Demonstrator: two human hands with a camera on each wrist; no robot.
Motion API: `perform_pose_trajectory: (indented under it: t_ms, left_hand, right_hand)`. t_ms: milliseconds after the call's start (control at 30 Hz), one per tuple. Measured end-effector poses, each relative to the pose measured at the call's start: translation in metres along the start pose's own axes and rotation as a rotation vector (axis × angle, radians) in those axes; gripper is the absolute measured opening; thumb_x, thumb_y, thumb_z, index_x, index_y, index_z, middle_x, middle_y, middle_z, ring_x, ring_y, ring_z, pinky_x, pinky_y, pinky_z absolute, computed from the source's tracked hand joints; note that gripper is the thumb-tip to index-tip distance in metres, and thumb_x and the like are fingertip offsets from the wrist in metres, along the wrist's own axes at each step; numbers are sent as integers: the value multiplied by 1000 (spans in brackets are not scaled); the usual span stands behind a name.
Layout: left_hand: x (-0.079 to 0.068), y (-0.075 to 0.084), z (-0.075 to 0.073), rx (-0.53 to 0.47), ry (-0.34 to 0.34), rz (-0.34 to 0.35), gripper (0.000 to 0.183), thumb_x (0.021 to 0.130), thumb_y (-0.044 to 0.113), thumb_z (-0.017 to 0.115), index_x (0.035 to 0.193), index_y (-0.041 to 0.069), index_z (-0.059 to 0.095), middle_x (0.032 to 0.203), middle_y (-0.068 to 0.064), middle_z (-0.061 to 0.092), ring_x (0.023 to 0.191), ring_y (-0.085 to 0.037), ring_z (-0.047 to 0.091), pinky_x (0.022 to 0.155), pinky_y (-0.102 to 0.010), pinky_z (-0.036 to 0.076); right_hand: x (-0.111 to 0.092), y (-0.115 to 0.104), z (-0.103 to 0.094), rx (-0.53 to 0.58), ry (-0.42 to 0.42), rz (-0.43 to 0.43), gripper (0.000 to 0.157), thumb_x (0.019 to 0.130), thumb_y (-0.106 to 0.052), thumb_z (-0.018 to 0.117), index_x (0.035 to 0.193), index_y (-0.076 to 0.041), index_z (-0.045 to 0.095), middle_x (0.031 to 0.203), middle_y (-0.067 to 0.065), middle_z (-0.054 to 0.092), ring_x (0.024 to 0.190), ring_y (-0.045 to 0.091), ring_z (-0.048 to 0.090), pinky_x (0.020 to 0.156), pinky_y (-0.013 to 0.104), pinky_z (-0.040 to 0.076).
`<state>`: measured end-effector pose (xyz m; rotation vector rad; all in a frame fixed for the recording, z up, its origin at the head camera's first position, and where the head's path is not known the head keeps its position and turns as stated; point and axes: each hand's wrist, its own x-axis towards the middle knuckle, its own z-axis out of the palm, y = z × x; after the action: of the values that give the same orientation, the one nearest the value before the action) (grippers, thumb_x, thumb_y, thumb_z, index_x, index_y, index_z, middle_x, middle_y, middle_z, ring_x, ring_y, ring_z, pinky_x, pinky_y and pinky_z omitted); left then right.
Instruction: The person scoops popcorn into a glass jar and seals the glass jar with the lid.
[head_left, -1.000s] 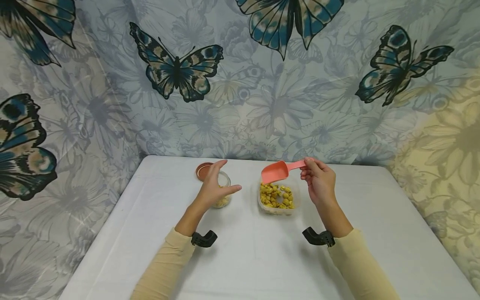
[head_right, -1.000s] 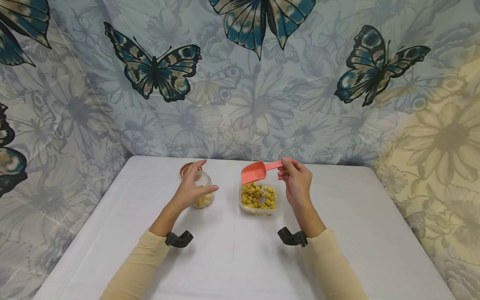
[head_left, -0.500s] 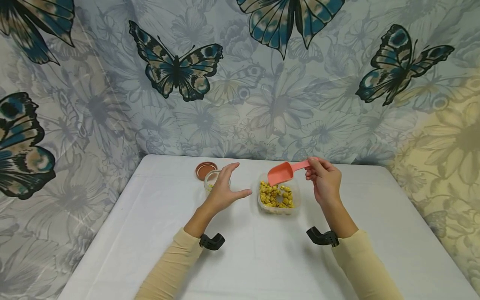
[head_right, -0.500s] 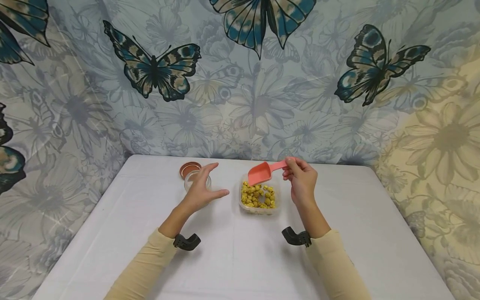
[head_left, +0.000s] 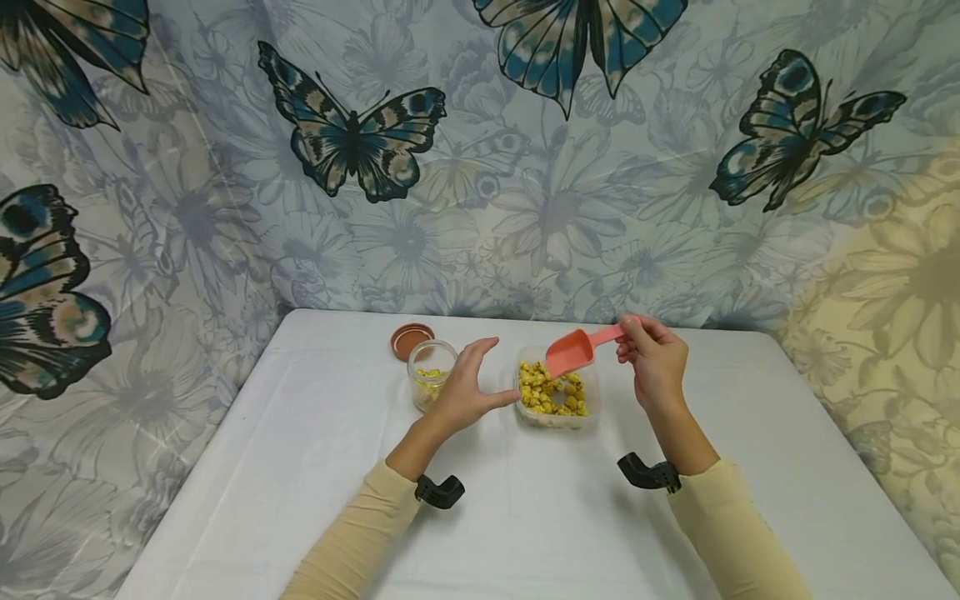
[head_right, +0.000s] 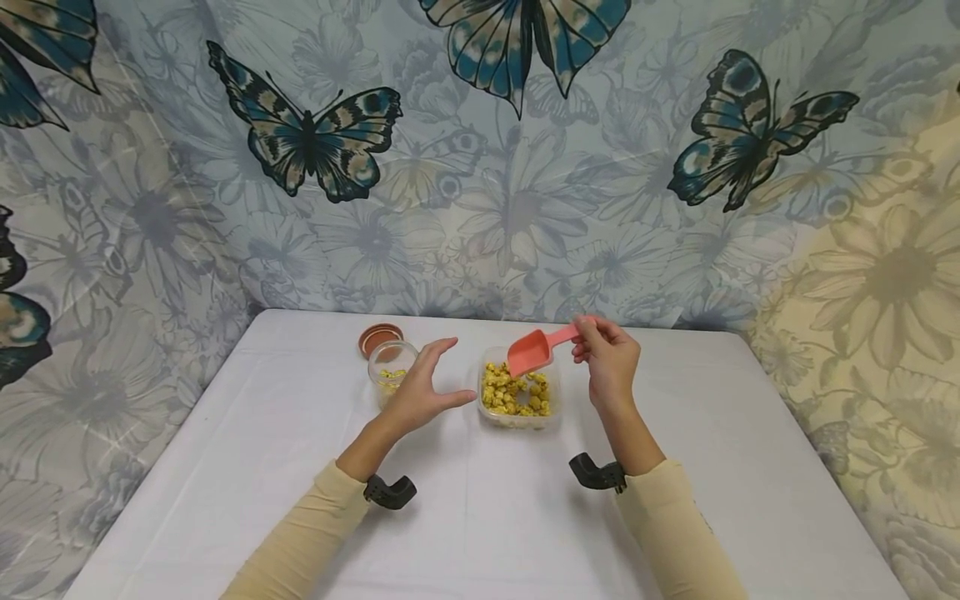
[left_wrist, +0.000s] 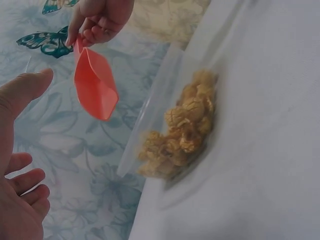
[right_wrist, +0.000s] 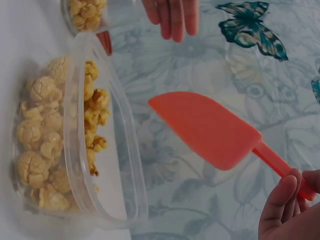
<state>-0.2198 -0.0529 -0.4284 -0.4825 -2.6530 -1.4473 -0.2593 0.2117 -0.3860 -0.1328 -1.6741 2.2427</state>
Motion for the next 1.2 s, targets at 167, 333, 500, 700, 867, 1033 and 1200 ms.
perform_pose_trajectory:
  t_ms: [167,333,500,700,867,1033,1200]
  left_hand:
    - [0,-1,6,-3,-30,-17,82,72,41,73,139,20,31,143,-3,31,134,-21,30,106,-46,33]
    - [0,-6,14,-12,-61,-36,84,72,45,72,140,19,30,144,-4,29,134,-22,30,106,-45,33]
    - [0,-12,24,-9,-96,-43,85,71,51,69,140,21,29,145,-3,28,134,-22,30,105,-46,35]
    - [1,-16,32,7,-105,-40,84,72,48,70,140,18,29,143,-4,31,134,-23,30,105,-45,34]
    - [2,-21,39,30,-119,-50,85,73,48,69,140,15,29,142,-7,33,133,-24,31,107,-43,33]
    - [3,-25,46,23,-135,-61,87,73,46,70,141,13,27,142,-9,33,133,-26,31,107,-42,32]
    - [5,-28,51,21,-150,-78,89,73,48,69,143,15,25,143,-7,32,134,-24,30,108,-41,32]
  right_hand:
    - [23,32,-21,54,-80,-49,19,76,-13,71,91,-1,67,64,5,66,44,14,53,41,21,47]
    - [5,12,-8,-80,-15,-48,21,78,-17,70,88,0,65,61,1,63,43,11,51,41,19,47]
    - [13,25,-17,-72,-70,-110,21,77,-16,71,90,0,66,62,3,64,44,12,52,40,18,45]
    - [14,28,-15,-250,-90,-220,25,79,-19,70,91,3,66,62,0,61,44,10,50,40,17,43]
    - [0,11,1,-488,-51,-282,25,81,-19,67,91,3,68,58,-5,58,42,7,48,41,16,44]
    - [-3,15,6,-632,-68,-438,17,79,-14,68,87,1,71,66,12,64,45,-3,48,44,11,43]
    - [-6,21,9,-789,-113,-605,12,77,-9,68,82,2,72,69,15,66,54,-3,46,51,3,38]
